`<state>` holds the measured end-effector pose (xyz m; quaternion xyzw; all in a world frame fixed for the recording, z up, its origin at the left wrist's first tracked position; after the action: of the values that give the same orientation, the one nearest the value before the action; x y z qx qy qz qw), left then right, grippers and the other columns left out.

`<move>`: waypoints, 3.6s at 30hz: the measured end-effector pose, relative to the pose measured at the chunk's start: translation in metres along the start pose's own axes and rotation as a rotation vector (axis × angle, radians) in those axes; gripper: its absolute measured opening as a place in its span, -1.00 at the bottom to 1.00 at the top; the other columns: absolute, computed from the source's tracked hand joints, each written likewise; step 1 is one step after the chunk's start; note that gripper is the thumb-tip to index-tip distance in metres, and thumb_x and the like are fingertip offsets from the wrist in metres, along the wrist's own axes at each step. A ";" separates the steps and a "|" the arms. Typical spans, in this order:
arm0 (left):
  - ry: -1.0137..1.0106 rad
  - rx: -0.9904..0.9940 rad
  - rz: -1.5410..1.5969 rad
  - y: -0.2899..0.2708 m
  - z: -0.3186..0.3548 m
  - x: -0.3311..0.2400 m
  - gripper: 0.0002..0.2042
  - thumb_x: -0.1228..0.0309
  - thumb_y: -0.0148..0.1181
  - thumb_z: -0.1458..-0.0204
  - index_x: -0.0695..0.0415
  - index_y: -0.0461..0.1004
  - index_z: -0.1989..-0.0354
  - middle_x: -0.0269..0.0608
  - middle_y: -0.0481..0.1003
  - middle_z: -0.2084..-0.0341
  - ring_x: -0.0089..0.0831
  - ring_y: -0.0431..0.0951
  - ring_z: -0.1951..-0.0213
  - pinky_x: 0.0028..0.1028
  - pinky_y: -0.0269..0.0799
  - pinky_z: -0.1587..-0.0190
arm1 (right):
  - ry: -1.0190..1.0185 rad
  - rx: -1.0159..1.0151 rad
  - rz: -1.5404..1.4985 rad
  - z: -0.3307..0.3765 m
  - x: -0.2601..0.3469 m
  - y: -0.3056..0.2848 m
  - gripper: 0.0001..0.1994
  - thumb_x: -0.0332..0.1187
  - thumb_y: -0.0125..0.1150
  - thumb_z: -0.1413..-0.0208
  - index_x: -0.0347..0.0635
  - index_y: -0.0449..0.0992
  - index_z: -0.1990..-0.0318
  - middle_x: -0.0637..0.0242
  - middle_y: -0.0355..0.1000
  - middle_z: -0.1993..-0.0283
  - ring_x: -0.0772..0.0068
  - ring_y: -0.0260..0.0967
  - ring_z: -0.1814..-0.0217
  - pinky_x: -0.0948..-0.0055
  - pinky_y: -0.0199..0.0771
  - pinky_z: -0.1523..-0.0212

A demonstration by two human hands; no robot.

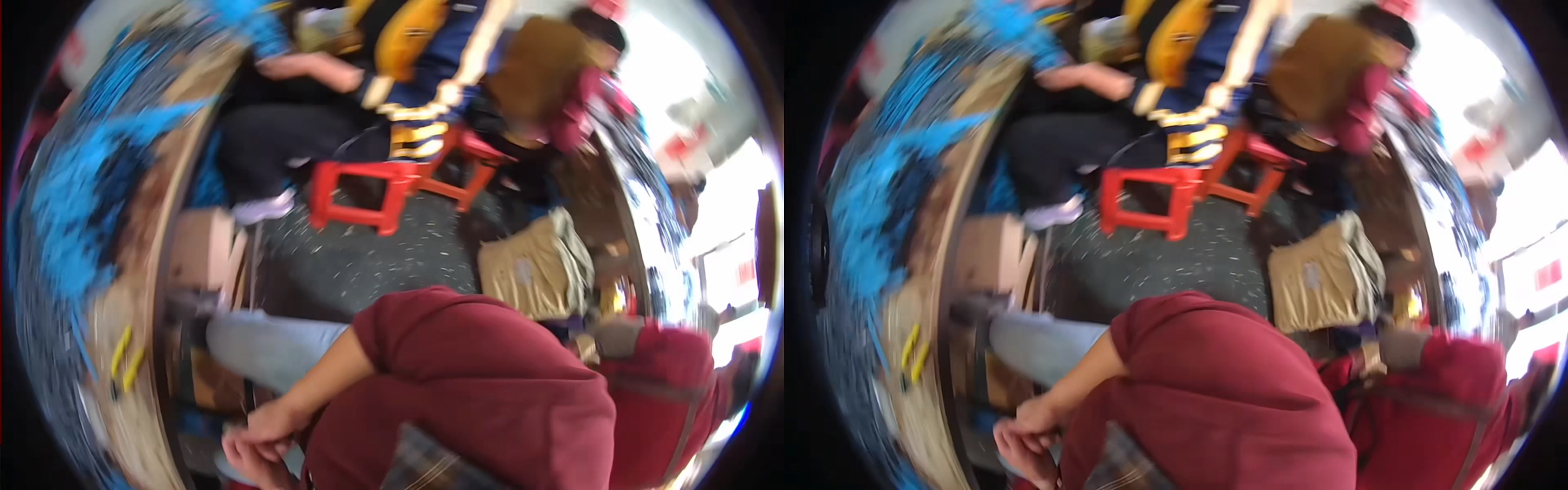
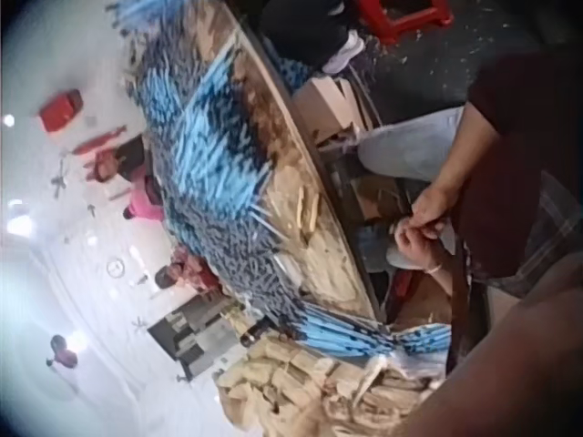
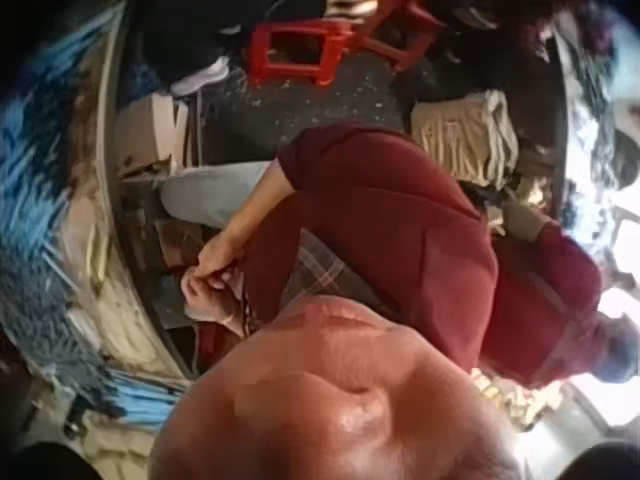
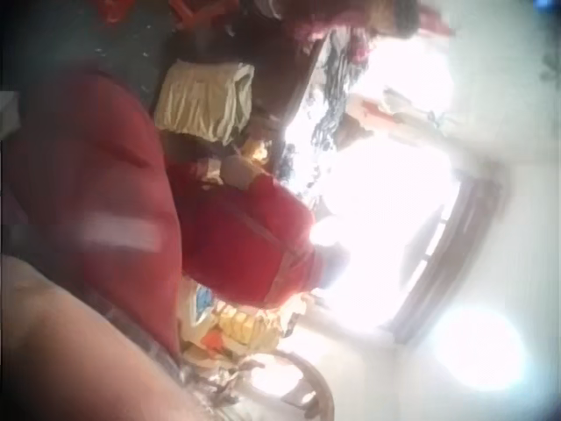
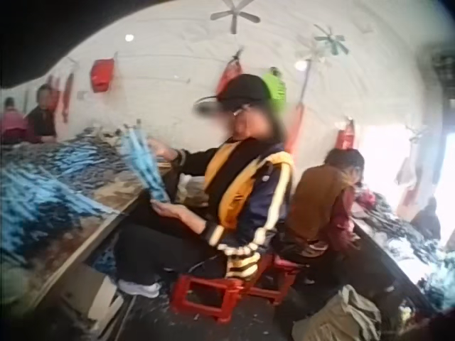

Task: The person gathers umbrella ribs, threads a wire through their ends, and attaches them to a plastic hub before tightening and trimming the wire with pliers.

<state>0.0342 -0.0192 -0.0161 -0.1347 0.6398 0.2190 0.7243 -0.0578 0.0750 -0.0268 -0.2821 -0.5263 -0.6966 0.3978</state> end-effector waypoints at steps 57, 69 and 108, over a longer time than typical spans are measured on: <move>0.622 -1.088 -1.266 -0.159 -0.077 -0.067 -0.75 0.56 0.04 0.07 0.29 0.33 0.17 -0.02 0.33 0.15 -0.07 0.29 0.06 -0.15 0.18 -0.03 | -0.453 -0.954 1.882 -0.129 0.475 -0.217 -0.81 -0.30 0.13 0.08 -0.08 0.53 0.28 0.19 0.47 0.26 0.12 0.40 0.21 0.33 0.38 0.14; 0.646 -1.059 -1.295 -0.158 -0.077 -0.070 -0.83 0.58 0.04 0.06 0.27 0.34 0.25 -0.04 0.34 0.19 -0.11 0.32 0.12 -0.20 0.21 0.01 | -0.002 -1.028 2.385 -0.191 0.478 -0.214 -0.70 -0.55 -0.09 0.01 -0.12 0.47 0.13 0.26 0.30 -0.04 0.18 0.17 -0.15 0.12 0.26 -0.02; 0.444 -0.139 0.611 -0.123 -0.118 -0.146 -0.77 0.47 -0.03 -0.08 0.12 0.25 0.07 -0.33 0.24 0.66 -0.48 0.26 0.61 -0.50 0.29 0.48 | -0.996 -0.221 1.909 -0.130 0.247 0.016 -0.78 -0.40 0.04 0.12 -0.20 0.38 0.26 0.24 0.37 0.51 0.21 0.41 0.45 0.31 0.40 0.46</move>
<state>-0.0204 -0.2032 0.1004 -0.0308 0.7752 0.4333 0.4586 -0.1702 -0.1150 0.1450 -0.8612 -0.1261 0.0500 0.4898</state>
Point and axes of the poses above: each hand's wrist, its own z-axis away from the middle knuckle, its own y-axis out of the palm, x = y × z, the point moved 1 cm from there along -z, towards the middle knuckle
